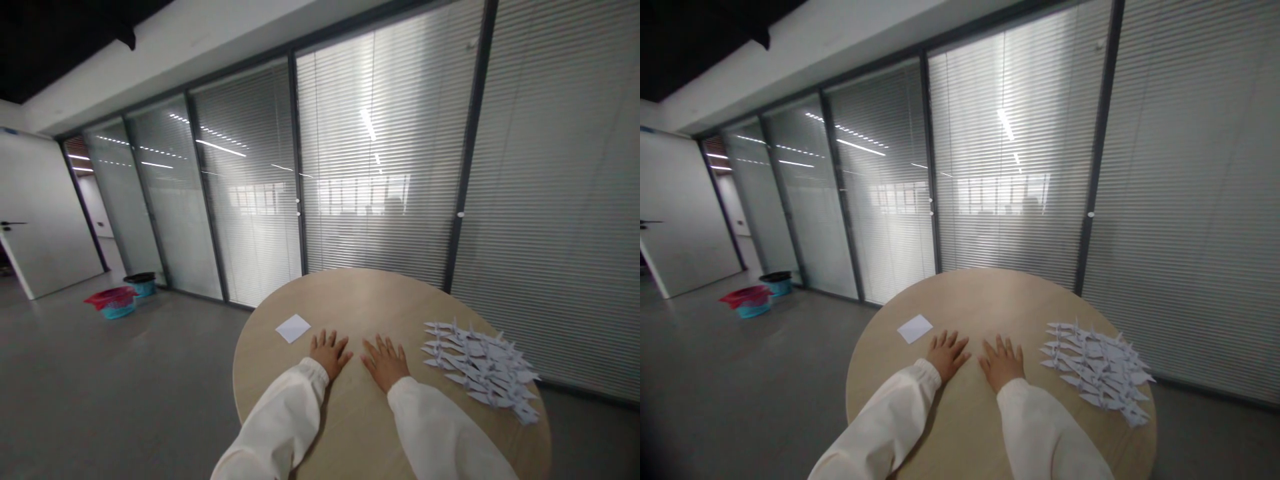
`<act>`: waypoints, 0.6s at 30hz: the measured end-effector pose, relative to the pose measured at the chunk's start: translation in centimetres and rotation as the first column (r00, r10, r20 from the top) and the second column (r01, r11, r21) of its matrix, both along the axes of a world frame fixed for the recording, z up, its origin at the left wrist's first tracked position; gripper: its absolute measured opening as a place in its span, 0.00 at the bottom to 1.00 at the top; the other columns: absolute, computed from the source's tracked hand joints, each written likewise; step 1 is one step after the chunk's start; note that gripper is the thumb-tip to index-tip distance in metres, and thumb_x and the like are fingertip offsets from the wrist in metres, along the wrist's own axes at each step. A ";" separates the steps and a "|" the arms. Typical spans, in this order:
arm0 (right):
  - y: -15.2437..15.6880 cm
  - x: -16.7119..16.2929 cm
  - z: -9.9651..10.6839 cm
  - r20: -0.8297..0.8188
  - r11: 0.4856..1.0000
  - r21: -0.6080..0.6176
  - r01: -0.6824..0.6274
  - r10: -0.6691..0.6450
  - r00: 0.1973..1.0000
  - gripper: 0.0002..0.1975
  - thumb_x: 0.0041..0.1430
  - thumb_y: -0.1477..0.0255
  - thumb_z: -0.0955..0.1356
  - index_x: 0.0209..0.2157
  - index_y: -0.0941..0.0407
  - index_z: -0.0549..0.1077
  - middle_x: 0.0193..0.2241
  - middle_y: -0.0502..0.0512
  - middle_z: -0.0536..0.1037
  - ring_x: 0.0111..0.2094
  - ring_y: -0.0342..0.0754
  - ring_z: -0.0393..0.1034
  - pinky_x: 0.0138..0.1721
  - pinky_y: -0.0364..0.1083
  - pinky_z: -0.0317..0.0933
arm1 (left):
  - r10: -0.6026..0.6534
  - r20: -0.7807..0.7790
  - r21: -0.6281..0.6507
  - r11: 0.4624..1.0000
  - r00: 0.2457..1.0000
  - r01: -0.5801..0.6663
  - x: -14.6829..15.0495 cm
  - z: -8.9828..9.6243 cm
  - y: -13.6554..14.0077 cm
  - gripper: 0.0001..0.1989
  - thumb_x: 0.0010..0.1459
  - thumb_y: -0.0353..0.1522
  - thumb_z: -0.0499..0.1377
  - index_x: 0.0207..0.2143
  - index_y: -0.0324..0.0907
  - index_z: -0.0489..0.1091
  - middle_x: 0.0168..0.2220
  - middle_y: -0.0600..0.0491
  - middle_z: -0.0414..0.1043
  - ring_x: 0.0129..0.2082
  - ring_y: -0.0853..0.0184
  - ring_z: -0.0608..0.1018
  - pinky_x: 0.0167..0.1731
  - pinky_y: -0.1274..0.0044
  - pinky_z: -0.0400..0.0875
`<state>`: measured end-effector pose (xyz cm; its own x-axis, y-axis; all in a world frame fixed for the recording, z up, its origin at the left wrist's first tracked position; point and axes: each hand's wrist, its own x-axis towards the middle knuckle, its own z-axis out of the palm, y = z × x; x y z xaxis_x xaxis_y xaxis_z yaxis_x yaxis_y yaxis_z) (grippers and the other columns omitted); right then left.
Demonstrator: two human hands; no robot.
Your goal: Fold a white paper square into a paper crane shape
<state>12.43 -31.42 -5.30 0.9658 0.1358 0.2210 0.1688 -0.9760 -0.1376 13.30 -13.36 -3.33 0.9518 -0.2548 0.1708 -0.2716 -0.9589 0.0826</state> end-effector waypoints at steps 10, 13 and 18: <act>-1.6 -0.2 1.6 0.255 0.981 0.148 -0.126 0.085 0.963 0.17 0.55 0.77 0.57 0.44 0.52 0.67 0.36 0.53 0.74 0.41 0.45 0.64 0.44 0.44 0.50 | 0.251 0.049 -0.238 0.943 0.967 -0.232 2.0 1.9 3.2 0.16 0.56 0.30 0.46 0.44 0.45 0.67 0.42 0.49 0.69 0.42 0.65 0.69 0.42 0.76 0.60; -1.8 0.0 1.7 0.268 0.973 0.184 -0.141 0.089 0.959 0.16 0.55 0.76 0.57 0.43 0.53 0.68 0.35 0.54 0.74 0.40 0.46 0.65 0.43 0.43 0.51 | 0.355 0.066 -0.271 0.906 0.932 -0.326 2.5 2.1 5.3 0.15 0.55 0.31 0.48 0.44 0.43 0.67 0.40 0.48 0.69 0.42 0.63 0.69 0.42 0.75 0.60; -1.8 0.2 1.3 0.281 0.961 0.227 -0.157 0.090 0.956 0.15 0.55 0.76 0.57 0.41 0.53 0.69 0.35 0.53 0.73 0.39 0.46 0.65 0.42 0.43 0.53 | 0.434 0.160 -0.255 0.886 0.887 -0.388 3.4 1.5 8.2 0.20 0.50 0.37 0.54 0.47 0.42 0.64 0.47 0.46 0.65 0.48 0.58 0.64 0.47 0.71 0.56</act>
